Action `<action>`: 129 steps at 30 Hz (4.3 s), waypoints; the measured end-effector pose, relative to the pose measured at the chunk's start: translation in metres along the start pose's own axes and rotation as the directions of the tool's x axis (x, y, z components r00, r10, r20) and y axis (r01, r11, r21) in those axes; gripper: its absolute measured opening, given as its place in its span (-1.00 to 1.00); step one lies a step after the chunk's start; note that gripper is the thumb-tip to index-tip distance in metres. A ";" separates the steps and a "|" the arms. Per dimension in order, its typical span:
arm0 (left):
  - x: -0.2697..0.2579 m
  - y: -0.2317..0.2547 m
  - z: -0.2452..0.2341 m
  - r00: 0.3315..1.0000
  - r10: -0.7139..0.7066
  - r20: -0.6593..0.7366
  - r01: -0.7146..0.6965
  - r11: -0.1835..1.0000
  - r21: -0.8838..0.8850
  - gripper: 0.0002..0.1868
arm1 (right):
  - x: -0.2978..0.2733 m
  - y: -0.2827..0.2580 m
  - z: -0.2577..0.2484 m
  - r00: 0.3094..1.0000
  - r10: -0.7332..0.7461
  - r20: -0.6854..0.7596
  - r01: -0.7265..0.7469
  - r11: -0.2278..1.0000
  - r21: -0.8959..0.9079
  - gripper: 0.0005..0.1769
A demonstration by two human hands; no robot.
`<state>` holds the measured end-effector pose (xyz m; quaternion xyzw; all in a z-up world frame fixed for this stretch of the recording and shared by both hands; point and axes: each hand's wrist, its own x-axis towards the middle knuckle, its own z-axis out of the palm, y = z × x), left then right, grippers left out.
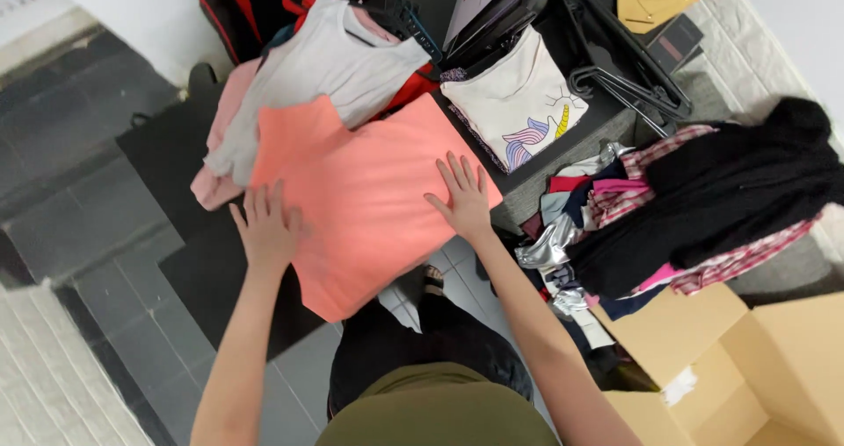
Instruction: Folding various garments on a desk and placing them into a cardboard box
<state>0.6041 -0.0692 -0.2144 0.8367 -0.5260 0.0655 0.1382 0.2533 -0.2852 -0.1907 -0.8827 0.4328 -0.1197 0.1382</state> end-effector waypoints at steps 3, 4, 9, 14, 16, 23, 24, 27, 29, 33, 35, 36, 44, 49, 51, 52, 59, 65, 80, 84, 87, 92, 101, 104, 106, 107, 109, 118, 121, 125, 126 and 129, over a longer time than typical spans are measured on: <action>-0.014 0.010 -0.018 0.998 -0.043 0.042 0.044 0.999 -0.025 -0.34 | -0.012 0.005 0.003 0.996 -0.063 -0.058 0.064 0.998 0.016 -0.18; -0.018 0.015 -0.020 0.998 -0.060 -0.005 0.060 0.998 0.017 -0.36 | -0.016 0.011 0.004 0.988 -0.063 -0.138 0.085 0.984 0.158 -0.28; -0.078 0.070 -0.055 0.960 -0.259 -0.107 0.244 0.961 -0.132 -0.40 | -0.065 0.036 -0.009 0.899 0.124 -0.420 0.085 0.892 0.445 -0.76; -0.193 0.127 -0.042 0.835 -0.465 -0.293 0.352 0.862 -0.365 -0.85 | -0.090 0.098 0.023 0.859 0.510 -0.046 -0.271 0.529 0.804 -0.46; -0.217 0.152 -0.046 0.753 -0.652 -0.081 0.528 0.674 -0.517 -0.88 | -0.084 0.108 0.022 0.899 0.438 0.027 -0.282 0.531 0.799 -0.29; -0.180 0.197 -0.084 0.460 -0.665 0.588 0.684 -0.157 -0.713 0.10 | -0.072 0.122 0.021 0.904 0.427 -0.027 -0.221 0.520 0.825 -0.40; -0.190 0.192 -0.059 0.454 -0.675 0.582 0.680 -0.159 -0.715 0.10 | -0.073 0.116 0.023 0.909 0.416 -0.022 -0.217 0.518 0.827 -0.40; -0.196 0.188 -0.029 0.457 -0.784 0.420 0.635 -0.043 -0.771 -0.09 | -0.072 0.098 0.023 0.918 0.394 0.043 -0.250 0.489 0.836 -0.45; -0.179 0.206 -0.068 0.485 -0.759 0.435 0.595 -0.078 -0.800 -0.19 | -0.079 0.092 0.017 0.936 0.333 0.112 -0.264 0.457 0.849 -0.47; -0.270 0.149 0.065 0.535 -0.718 0.445 0.646 0.008 -0.763 -0.44 | -0.085 0.137 0.064 0.942 0.314 0.120 -0.273 0.504 0.819 -0.54; -0.280 0.150 0.052 0.557 -0.651 0.516 0.708 0.048 -0.704 -0.48 | -0.088 0.158 0.082 0.947 0.209 0.242 -0.314 0.460 0.831 -0.46; -0.290 0.145 0.058 0.555 -0.653 0.515 0.709 0.048 -0.704 -0.48 | -0.092 0.155 0.072 0.947 0.208 0.244 -0.315 0.458 0.831 -0.46; -0.303 0.161 -0.010 0.622 -0.604 0.498 0.675 0.090 -0.732 -0.53 | -0.116 0.114 -0.045 0.756 0.065 0.651 -0.567 0.562 0.602 -0.31; -0.331 0.162 0.018 0.611 -0.609 0.505 0.697 0.111 -0.709 -0.50 | -0.127 0.107 -0.066 0.809 0.056 0.586 -0.536 0.480 0.695 -0.53; -0.342 0.162 0.028 0.591 -0.604 0.534 0.715 0.087 -0.693 -0.48 | -0.126 0.105 -0.075 0.809 0.072 0.584 -0.548 0.455 0.702 -0.55; -0.349 0.163 0.030 0.561 -0.604 0.566 0.740 0.060 -0.670 -0.43 | -0.126 0.112 -0.074 0.789 0.063 0.611 -0.565 0.467 0.680 -0.51; -0.299 0.210 -0.083 0.453 -0.407 0.793 0.860 -0.034 -0.509 -0.49 | -0.120 0.120 -0.094 0.733 -0.007 0.681 -0.628 0.378 0.680 -0.47; -0.228 0.203 -0.172 0.247 -0.439 0.864 0.806 -0.402 -0.435 -0.01 | -0.085 0.092 -0.134 0.785 0.010 0.619 -0.617 0.098 0.781 -0.25; -0.050 0.100 -0.150 0.546 -0.376 0.749 0.244 -0.783 -0.572 -0.90 | 0.062 0.034 -0.117 0.761 0.088 0.643 -0.640 -0.060 0.766 -0.77; -0.061 0.061 -0.093 0.545 -0.395 0.739 0.265 -0.755 -0.599 -0.90 | 0.074 0.046 -0.096 0.778 0.104 0.620 -0.618 -0.058 0.784 -0.82; -0.116 0.015 -0.009 0.622 -0.424 0.658 0.396 -0.554 -0.732 -0.27 | 0.065 0.058 -0.088 0.799 0.099 0.593 -0.597 0.016 0.802 -0.84; -0.136 0.080 -0.084 0.837 -0.547 0.024 0.540 0.817 -0.205 -0.34 | 0.040 0.073 -0.066 0.988 -0.040 0.148 -0.046 0.844 0.534 -0.74; -0.092 0.115 -0.057 0.996 -0.070 0.046 0.071 0.997 -0.038 -0.13 | 0.033 -0.025 -0.066 0.861 -0.507 -0.044 0.503 0.860 -0.083 -0.34; -0.101 0.116 -0.057 0.998 -0.069 0.001 0.069 0.997 -0.024 -0.19 | 0.023 0.008 -0.026 0.861 -0.508 -0.029 0.501 0.857 -0.123 -0.32; -0.109 0.123 -0.067 0.996 -0.092 0.023 0.093 0.995 -0.037 -0.20 | 0.019 0.011 -0.025 0.876 -0.482 -0.010 0.479 0.873 -0.098 -0.33; -0.114 0.127 -0.071 0.992 -0.119 0.050 0.122 0.991 -0.048 -0.22 | 0.017 0.013 -0.024 0.889 -0.458 0.013 0.458 0.886 -0.069 -0.33; -0.124 0.129 -0.068 0.989 -0.130 0.077 0.134 0.990 -0.042 -0.20 | 0.011 0.011 -0.029 0.897 -0.438 0.067 0.441 0.896 -0.053 -0.32; -0.058 0.056 -0.043 0.984 -0.177 -0.010 0.176 0.981 -0.084 -0.36 | 0.043 0.011 -0.040 0.913 -0.403 0.066 0.391 0.910 0.140 -0.48; 0.011 -0.002 -0.015 0.968 -0.215 -0.130 0.195 0.969 -0.155 -0.48 | 0.091 0.014 -0.027 0.906 -0.423 -0.023 0.422 0.896 0.135 -0.52; 0.107 -0.038 0.007 0.740 -0.540 0.401 0.661 0.693 -0.288 -0.27 | 0.173 -0.002 -0.007 0.847 -0.532 -0.030 0.530 0.837 0.134 -0.64; 0.122 -0.038 0.011 0.743 -0.529 0.411 0.656 0.697 -0.289 -0.27 | 0.187 -0.004 0.003 0.854 -0.520 -0.026 0.518 0.845 0.129 -0.64; 0.153 -0.034 0.022 0.501 -0.467 0.729 0.777 0.613 -0.141 0.06 | 0.225 -0.002 0.039 0.890 -0.373 0.262 0.339 0.926 0.166 -0.58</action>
